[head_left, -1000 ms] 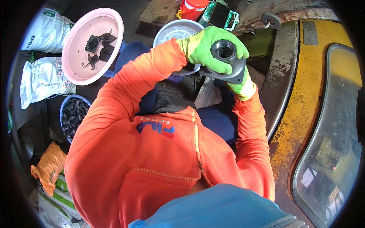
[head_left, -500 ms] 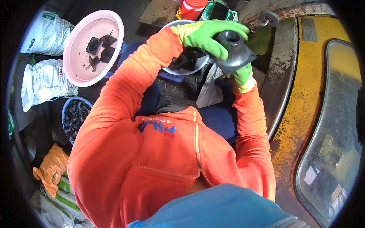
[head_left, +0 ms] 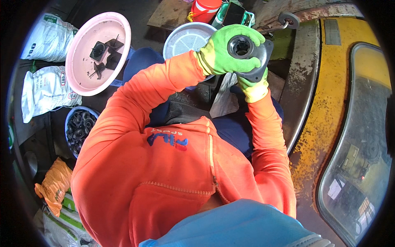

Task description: The person sits on the floor and repeatedly cleans small black molded parts by hand. They pick each part from a white bucket, wipe the interior and exterior surfaces, and place the cleaned parts into a pink basin. The process is repeated for multiple units.

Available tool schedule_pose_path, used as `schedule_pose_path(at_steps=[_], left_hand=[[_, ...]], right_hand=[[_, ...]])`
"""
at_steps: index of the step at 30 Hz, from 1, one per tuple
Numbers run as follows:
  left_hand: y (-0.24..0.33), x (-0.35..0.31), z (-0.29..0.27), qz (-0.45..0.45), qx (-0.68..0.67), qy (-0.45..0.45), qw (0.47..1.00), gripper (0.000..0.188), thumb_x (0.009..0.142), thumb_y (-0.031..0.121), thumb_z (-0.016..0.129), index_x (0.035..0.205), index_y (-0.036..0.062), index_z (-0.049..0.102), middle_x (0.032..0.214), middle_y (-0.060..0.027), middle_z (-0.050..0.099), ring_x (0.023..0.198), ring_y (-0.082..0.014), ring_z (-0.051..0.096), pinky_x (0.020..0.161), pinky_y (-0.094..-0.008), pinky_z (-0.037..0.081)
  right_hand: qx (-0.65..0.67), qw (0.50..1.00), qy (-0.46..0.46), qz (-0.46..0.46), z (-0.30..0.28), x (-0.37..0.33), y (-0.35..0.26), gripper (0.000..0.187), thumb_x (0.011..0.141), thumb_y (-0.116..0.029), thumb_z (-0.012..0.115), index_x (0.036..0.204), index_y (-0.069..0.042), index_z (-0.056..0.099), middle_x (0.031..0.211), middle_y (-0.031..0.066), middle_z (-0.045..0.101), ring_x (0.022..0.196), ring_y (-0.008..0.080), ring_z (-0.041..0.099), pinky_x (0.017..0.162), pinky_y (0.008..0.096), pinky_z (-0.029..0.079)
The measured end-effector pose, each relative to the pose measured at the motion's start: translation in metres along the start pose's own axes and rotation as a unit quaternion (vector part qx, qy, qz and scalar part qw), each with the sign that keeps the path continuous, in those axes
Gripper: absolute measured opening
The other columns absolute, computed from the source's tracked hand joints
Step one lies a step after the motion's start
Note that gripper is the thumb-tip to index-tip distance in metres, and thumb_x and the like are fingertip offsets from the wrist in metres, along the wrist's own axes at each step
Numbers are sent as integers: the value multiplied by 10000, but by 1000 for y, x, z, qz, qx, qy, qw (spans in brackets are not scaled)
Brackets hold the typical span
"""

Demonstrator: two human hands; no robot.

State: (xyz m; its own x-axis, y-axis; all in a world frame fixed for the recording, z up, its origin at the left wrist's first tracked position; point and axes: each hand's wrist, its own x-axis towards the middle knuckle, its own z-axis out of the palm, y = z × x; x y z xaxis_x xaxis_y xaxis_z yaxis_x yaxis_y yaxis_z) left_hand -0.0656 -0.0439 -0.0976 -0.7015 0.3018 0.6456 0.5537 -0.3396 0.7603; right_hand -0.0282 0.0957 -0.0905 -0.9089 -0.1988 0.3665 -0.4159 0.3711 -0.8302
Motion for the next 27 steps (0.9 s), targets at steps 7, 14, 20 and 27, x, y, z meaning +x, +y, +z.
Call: schedule_pose_path(at_steps=[7,14,20,27], left_hand=[[-2,2,-13,-4,-64,-142,988,372,691,98,790,1016,45,617,1097,-130,656,1044,-251,628,891,-370,502],[3,0,-19,-113,-204,-295,927,436,687,162,787,1073,36,631,1206,-149,611,1118,-289,589,962,-405,461],[0,5,-21,-42,-235,-390,889,523,681,188,781,1153,32,618,1285,-155,571,1192,-286,546,1016,-411,422],[7,33,-36,-120,-13,-181,976,724,680,255,849,1295,23,547,1375,-160,509,1290,-227,470,1089,-351,354]], right_hand=[[-189,958,-163,-139,-24,-11,-4,478,742,-163,778,1175,-65,600,1116,98,653,1007,252,644,856,377,514],[-65,956,-269,-100,-30,-39,24,574,844,-131,723,1368,-86,494,1315,82,554,1220,204,522,1030,348,423],[75,977,-199,-14,-5,-41,10,448,817,-144,736,1219,-64,555,1129,70,622,1015,191,606,857,342,490],[-106,987,21,-121,-15,5,1,372,765,-162,780,1087,-47,636,967,84,678,864,212,669,740,326,525]])
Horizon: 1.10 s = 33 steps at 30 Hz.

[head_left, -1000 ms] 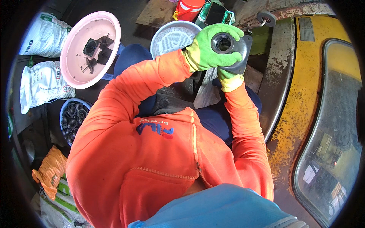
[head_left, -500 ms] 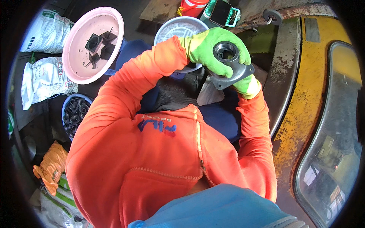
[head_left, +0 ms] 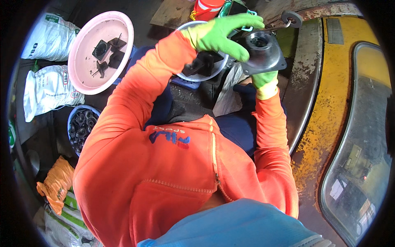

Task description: The person sits on the floor and repeatedly cleans small black molded parts by hand. They pick each part from a white bucket, wipe the interior and exterior surfaces, and place the cleaned parts into a pink basin. The process is repeated for multiple units.

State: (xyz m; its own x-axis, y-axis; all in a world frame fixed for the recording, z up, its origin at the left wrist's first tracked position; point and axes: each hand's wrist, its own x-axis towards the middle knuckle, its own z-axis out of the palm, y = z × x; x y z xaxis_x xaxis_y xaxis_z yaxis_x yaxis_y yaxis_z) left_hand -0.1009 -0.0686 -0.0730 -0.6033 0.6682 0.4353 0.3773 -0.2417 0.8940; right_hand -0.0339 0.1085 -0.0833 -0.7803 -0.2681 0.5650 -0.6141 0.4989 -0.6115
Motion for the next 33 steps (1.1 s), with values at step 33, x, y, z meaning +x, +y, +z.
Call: schedule_pose_path(at_steps=[33], left_hand=[[2,-19,28,49,-210,-186,959,483,562,176,880,968,24,667,1070,-164,665,1026,-308,623,932,-435,461]], right_hand=[[79,959,-269,39,-7,-62,9,582,882,-154,645,1410,-103,407,1285,95,576,1153,211,580,985,359,477]])
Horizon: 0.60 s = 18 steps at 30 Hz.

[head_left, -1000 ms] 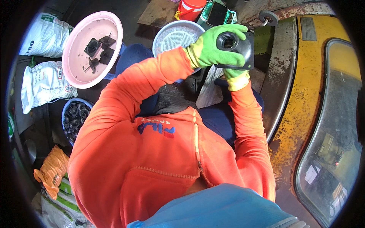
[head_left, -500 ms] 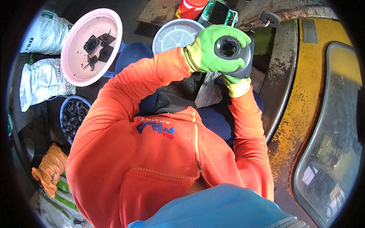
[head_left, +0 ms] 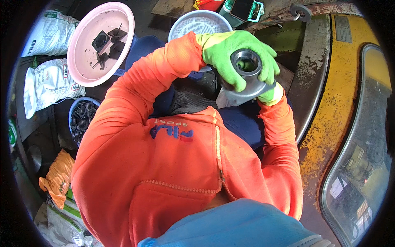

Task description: The person sits on the floor and repeatedly cleans small black molded parts by hand. They pick each part from a white bucket, wipe the interior and exterior surfaces, and place the cleaned parts into a pink basin. The process is repeated for multiple units.

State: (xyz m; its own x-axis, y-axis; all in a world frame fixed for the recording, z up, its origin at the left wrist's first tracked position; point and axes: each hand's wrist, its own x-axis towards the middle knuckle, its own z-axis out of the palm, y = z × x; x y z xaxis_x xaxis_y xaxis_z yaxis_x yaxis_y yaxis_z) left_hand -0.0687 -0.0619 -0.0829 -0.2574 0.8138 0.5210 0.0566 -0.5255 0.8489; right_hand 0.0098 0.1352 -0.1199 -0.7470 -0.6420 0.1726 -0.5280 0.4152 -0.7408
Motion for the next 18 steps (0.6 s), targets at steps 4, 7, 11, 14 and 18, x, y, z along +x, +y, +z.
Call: schedule_pose_path(at_steps=[4,7,11,14,18], left_hand=[[-6,18,5,118,-58,-114,985,488,525,202,905,917,17,680,1019,-167,678,994,-338,628,934,-471,446],[1,13,-9,53,-12,-84,995,531,592,250,871,1024,25,659,1130,-163,636,1119,-314,579,998,-453,410],[12,-1,-42,-52,190,142,970,712,704,270,829,1314,36,547,1408,-171,487,1335,-274,439,1117,-397,330],[-7,2,-24,-45,263,196,944,759,673,217,809,1344,27,509,1462,-133,439,1368,-225,394,1130,-366,303],[-33,7,14,88,268,369,886,435,705,136,836,1079,60,625,1282,-110,613,1171,-205,584,988,-343,457]], right_hand=[[101,994,-17,33,10,1,-7,619,795,-167,735,1343,-81,462,1239,94,598,1095,209,601,935,350,496],[160,983,36,82,5,17,-11,647,730,-177,802,1293,-65,503,1204,93,615,1052,208,617,897,343,511],[27,984,159,76,-17,41,-6,582,722,-165,822,1224,-39,555,1152,93,641,1004,210,639,855,335,530],[-22,967,247,51,-19,50,-5,383,844,-125,709,1189,-28,576,1119,97,655,1004,222,649,847,339,536],[-134,955,265,28,-5,51,-10,363,857,-211,667,1184,-77,584,1110,86,644,1005,248,646,837,343,524]])
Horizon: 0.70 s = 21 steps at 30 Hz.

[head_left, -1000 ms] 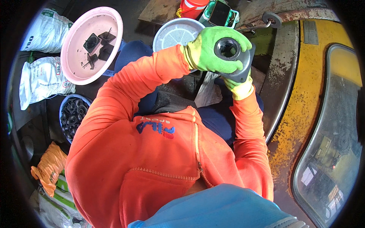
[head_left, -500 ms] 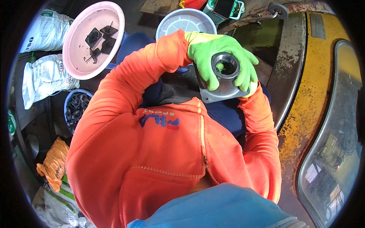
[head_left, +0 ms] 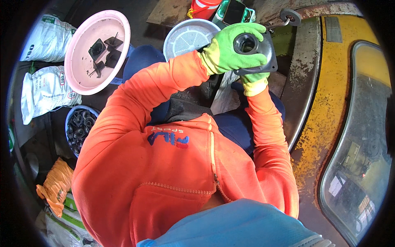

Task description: The person sits on the floor and repeatedly cleans small black molded parts by hand. They pick each part from a white bucket, wipe the interior and exterior surfaces, and place the cleaned parts into a pink basin. The process is repeated for multiple units.

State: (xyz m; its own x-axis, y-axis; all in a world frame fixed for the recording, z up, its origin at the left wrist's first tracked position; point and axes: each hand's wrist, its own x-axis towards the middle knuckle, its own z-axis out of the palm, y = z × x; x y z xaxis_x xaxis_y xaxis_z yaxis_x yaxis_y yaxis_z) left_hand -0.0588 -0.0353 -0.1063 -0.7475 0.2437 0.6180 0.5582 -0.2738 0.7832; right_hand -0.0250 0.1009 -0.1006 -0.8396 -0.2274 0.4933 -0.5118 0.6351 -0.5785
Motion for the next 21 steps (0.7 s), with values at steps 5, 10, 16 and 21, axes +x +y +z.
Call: schedule_pose_path(at_steps=[5,10,16,21], left_hand=[[8,-3,-2,21,1,7,1000,391,725,87,806,1068,54,620,1223,-118,641,1106,-210,620,930,-337,496],[15,3,-8,40,-11,-19,999,390,721,76,800,1065,42,621,1177,-122,659,1066,-210,635,910,-334,503],[10,2,-11,16,-59,-36,997,372,674,165,824,985,39,663,1053,-113,698,952,-221,679,858,-328,535],[7,5,-12,22,-65,-75,995,376,682,185,821,991,36,668,1042,-111,700,956,-216,676,860,-334,531]], right_hand=[[117,990,1,73,1,-1,-10,366,852,-179,685,1172,-53,561,1105,80,633,1012,199,638,834,319,521],[221,970,-29,97,-6,3,-21,442,827,-142,714,1214,-41,525,1126,91,615,1042,205,617,843,319,511],[253,962,-58,82,-10,-2,-20,432,836,-138,729,1204,-39,524,1116,69,616,1021,176,610,861,316,517],[213,967,-113,82,-17,-11,-15,465,783,-73,757,1204,-41,562,1132,73,628,1025,193,615,877,334,511]])
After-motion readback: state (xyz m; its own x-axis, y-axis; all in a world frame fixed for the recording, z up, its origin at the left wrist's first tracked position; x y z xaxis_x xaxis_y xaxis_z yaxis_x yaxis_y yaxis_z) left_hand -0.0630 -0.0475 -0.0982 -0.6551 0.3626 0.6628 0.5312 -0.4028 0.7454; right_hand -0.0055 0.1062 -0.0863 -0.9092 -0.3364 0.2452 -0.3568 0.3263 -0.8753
